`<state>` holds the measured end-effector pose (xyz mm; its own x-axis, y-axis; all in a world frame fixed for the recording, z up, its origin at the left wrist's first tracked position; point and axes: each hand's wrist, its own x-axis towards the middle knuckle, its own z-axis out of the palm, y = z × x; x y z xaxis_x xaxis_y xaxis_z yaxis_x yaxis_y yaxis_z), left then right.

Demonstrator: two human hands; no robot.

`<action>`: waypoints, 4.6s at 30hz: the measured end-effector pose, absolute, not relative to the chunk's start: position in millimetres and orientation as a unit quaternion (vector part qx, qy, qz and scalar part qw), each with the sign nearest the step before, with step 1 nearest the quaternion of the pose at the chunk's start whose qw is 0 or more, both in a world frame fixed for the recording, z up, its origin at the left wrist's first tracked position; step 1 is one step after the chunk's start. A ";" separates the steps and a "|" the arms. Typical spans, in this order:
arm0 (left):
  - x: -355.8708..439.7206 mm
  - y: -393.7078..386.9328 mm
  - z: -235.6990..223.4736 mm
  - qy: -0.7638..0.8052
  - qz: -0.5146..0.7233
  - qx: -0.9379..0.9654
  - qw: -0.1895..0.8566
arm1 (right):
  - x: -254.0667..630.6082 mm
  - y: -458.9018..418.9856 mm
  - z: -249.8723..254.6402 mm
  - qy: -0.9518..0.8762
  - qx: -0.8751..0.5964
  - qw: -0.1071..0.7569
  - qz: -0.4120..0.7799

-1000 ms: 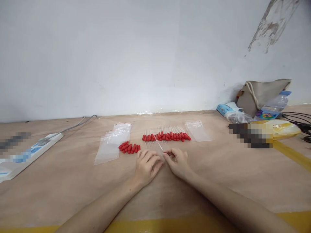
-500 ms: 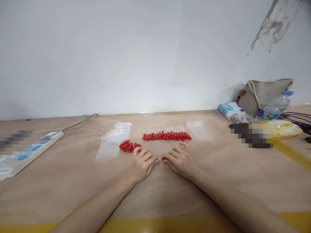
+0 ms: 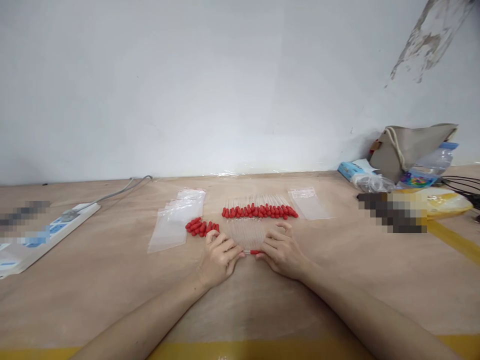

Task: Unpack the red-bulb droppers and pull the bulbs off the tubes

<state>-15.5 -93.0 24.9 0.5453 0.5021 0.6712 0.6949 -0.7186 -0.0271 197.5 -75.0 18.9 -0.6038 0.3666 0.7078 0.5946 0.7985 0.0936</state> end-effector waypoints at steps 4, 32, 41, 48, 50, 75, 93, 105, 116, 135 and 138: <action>-14.8 -93.7 25.2 -0.343 -0.331 -0.867 0.147 | 200.4 -73.1 25.2 -0.895 -0.254 0.343 -0.130; -45.7 -79.9 10.8 -0.473 -0.314 -0.808 0.155 | 245.2 -42.1 19.4 -0.799 -0.460 0.375 0.094; -37.6 -68.4 16.3 -0.443 -0.243 -0.831 0.231 | 251.9 -34.4 8.7 -0.757 -0.522 0.385 0.084; -29.9 -67.9 18.3 -0.439 -0.260 -0.849 0.135 | 249.4 -35.0 3.3 -0.738 -0.554 0.377 0.080; -29.1 -69.3 18.6 -0.436 -0.271 -0.848 0.130 | 245.3 -36.5 3.3 -0.736 -0.554 0.383 0.070; 72.1 6.8 43.7 -0.560 -0.304 -0.767 0.077 | 239.9 -37.3 10.0 -0.678 -0.641 0.359 0.012; -26.1 -85.8 30.6 -0.469 -0.351 -0.809 -0.048 | 220.5 -63.6 27.6 -0.810 -0.392 0.402 -0.172; -14.4 -91.2 28.7 -0.406 -0.320 -0.856 0.020 | 199.4 -73.9 15.0 -0.883 -0.292 0.336 -0.148; -12.7 -95.7 27.6 -0.383 -0.294 -0.873 0.062 | 197.8 -79.9 15.1 -0.879 -0.266 0.379 -0.113; -44.8 -65.3 23.2 -0.493 -0.370 -0.780 0.108 | 231.6 -49.6 10.8 -0.751 -0.493 0.415 -0.143; -46.0 -61.1 24.3 -0.517 -0.317 -0.782 0.145 | 233.6 -48.7 13.8 -0.741 -0.504 0.414 -0.157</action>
